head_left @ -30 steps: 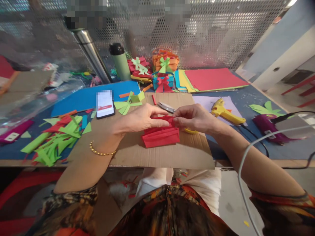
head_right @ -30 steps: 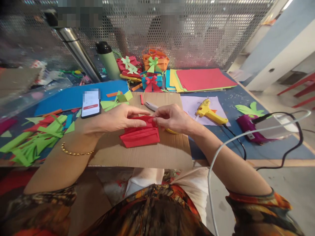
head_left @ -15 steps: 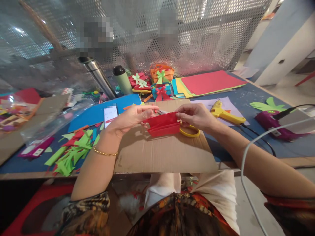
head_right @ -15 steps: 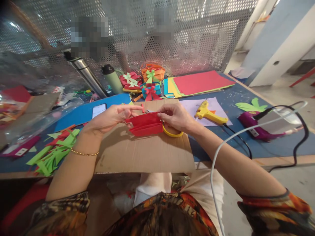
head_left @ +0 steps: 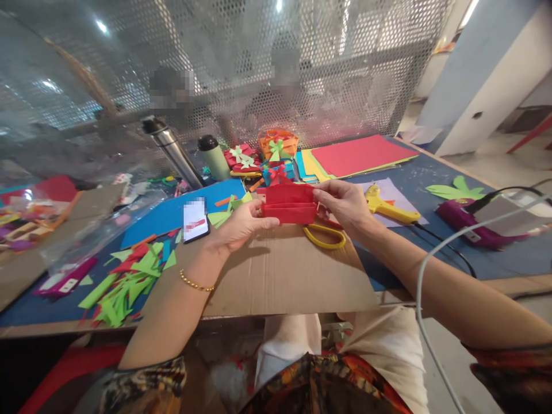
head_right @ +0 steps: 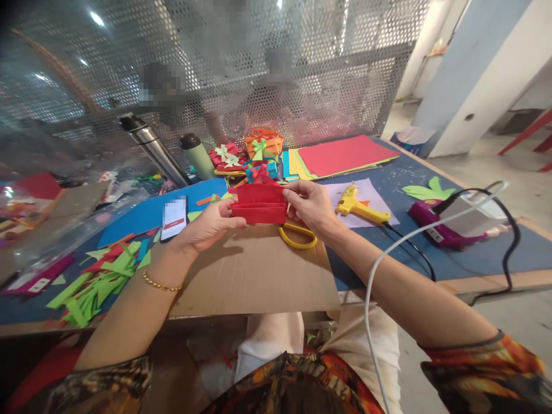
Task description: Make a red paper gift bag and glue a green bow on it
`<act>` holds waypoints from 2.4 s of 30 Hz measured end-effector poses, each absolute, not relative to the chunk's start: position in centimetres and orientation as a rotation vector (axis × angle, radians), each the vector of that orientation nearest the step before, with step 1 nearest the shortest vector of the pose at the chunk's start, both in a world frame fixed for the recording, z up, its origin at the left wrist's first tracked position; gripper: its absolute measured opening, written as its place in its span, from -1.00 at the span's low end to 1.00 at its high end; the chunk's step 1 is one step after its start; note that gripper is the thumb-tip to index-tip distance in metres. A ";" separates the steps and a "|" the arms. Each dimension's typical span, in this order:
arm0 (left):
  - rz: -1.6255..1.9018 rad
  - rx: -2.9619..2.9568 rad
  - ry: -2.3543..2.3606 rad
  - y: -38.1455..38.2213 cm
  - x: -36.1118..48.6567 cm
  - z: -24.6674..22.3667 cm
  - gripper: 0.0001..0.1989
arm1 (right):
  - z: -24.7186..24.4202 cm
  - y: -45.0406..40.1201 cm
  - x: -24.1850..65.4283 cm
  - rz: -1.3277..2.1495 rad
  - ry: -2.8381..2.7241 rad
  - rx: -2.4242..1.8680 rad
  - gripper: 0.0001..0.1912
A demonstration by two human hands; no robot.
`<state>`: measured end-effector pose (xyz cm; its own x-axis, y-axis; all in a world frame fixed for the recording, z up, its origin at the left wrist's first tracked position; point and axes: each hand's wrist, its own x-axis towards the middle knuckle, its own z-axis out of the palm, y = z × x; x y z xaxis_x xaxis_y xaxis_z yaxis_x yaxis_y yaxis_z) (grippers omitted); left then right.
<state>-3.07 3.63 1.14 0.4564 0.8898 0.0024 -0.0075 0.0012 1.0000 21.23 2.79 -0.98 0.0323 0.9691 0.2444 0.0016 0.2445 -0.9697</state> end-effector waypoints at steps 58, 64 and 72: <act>0.806 1.474 0.798 1.5 -1.1 -0.2 -0.66 | 0.4 1.3 22.4 1.057 -1.589 -1.078 -0.39; 0.648 1.650 0.807 -0.6 -1.4 1.7 -0.73 | 1.1 0.8 23.0 1.232 -1.872 -1.054 -0.47; 0.749 1.497 0.800 -0.9 -1.2 0.8 -0.63 | 2.1 -0.1 22.3 1.326 -1.830 -0.923 -0.64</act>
